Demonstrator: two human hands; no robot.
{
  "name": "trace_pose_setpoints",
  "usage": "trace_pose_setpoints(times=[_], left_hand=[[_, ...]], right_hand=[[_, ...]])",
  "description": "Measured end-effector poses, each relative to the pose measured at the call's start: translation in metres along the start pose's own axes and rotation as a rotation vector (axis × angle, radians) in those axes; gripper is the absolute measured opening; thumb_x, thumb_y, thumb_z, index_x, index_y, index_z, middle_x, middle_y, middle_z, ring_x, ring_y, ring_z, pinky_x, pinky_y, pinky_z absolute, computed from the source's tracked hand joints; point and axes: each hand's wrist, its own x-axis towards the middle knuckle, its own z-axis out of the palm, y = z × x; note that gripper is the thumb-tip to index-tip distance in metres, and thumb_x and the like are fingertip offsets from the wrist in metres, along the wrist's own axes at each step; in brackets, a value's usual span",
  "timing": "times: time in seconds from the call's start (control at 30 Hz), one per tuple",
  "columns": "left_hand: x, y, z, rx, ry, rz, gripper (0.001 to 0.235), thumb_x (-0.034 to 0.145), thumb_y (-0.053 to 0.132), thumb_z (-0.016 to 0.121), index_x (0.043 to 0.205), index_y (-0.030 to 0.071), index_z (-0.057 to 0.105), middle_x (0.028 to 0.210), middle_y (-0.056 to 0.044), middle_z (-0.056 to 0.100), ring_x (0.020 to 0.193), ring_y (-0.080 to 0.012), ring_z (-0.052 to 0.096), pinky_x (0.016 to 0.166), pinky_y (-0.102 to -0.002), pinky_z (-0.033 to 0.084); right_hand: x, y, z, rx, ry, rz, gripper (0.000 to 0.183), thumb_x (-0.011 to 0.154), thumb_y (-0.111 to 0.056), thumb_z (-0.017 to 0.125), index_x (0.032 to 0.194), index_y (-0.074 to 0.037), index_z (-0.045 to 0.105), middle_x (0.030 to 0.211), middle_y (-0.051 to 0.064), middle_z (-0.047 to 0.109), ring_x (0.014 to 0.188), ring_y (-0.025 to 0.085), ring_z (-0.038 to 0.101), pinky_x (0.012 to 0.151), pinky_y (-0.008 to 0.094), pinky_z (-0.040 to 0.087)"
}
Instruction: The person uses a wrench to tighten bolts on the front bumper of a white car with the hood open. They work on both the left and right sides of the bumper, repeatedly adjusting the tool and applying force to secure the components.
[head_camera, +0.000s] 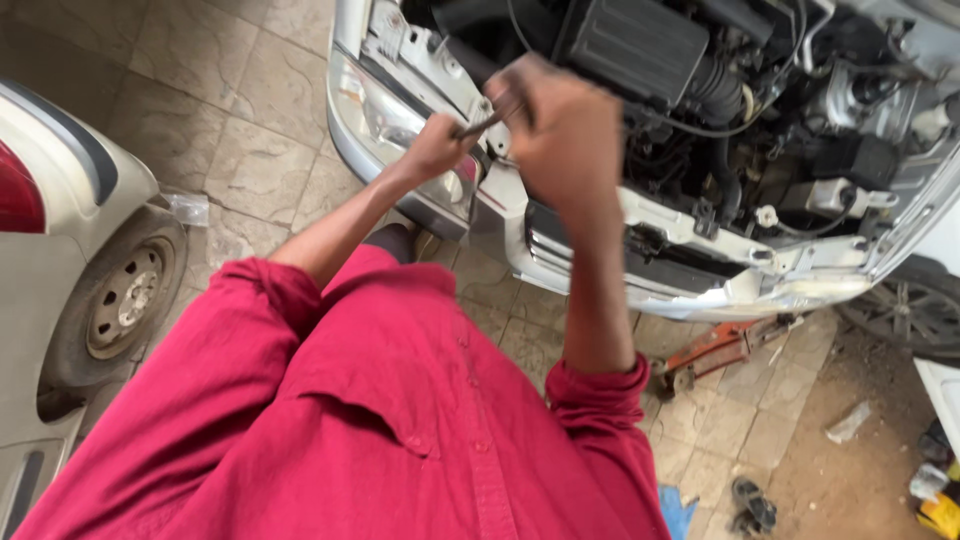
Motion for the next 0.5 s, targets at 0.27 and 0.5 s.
trace_pose_setpoints(times=[0.27, 0.5], left_hand=[[0.032, -0.057, -0.066, 0.058, 0.049, 0.012, 0.038, 0.094, 0.021, 0.071, 0.066, -0.003, 0.063, 0.057, -0.022, 0.048, 0.047, -0.0288, 0.052, 0.049, -0.045, 0.040], [0.132, -0.101, -0.099, 0.065, 0.052, 0.127, 0.043, 0.099, 0.020, 0.070, 0.066, -0.005, 0.060, 0.057, -0.024, 0.049, 0.048, -0.0353, 0.049, 0.050, -0.047, 0.037]], right_hand=[[0.042, -0.025, 0.046, 0.061, -0.143, -0.069, 0.023, 0.107, -0.027, 0.067, 0.098, -0.005, 0.068, 0.077, 0.015, 0.068, 0.073, 0.037, 0.068, 0.061, 0.047, 0.049], [0.138, 0.002, 0.093, 0.034, -0.043, -0.109, 0.018, 0.108, -0.023, 0.069, 0.106, -0.005, 0.073, 0.085, 0.014, 0.071, 0.074, 0.034, 0.070, 0.063, 0.045, 0.051]])
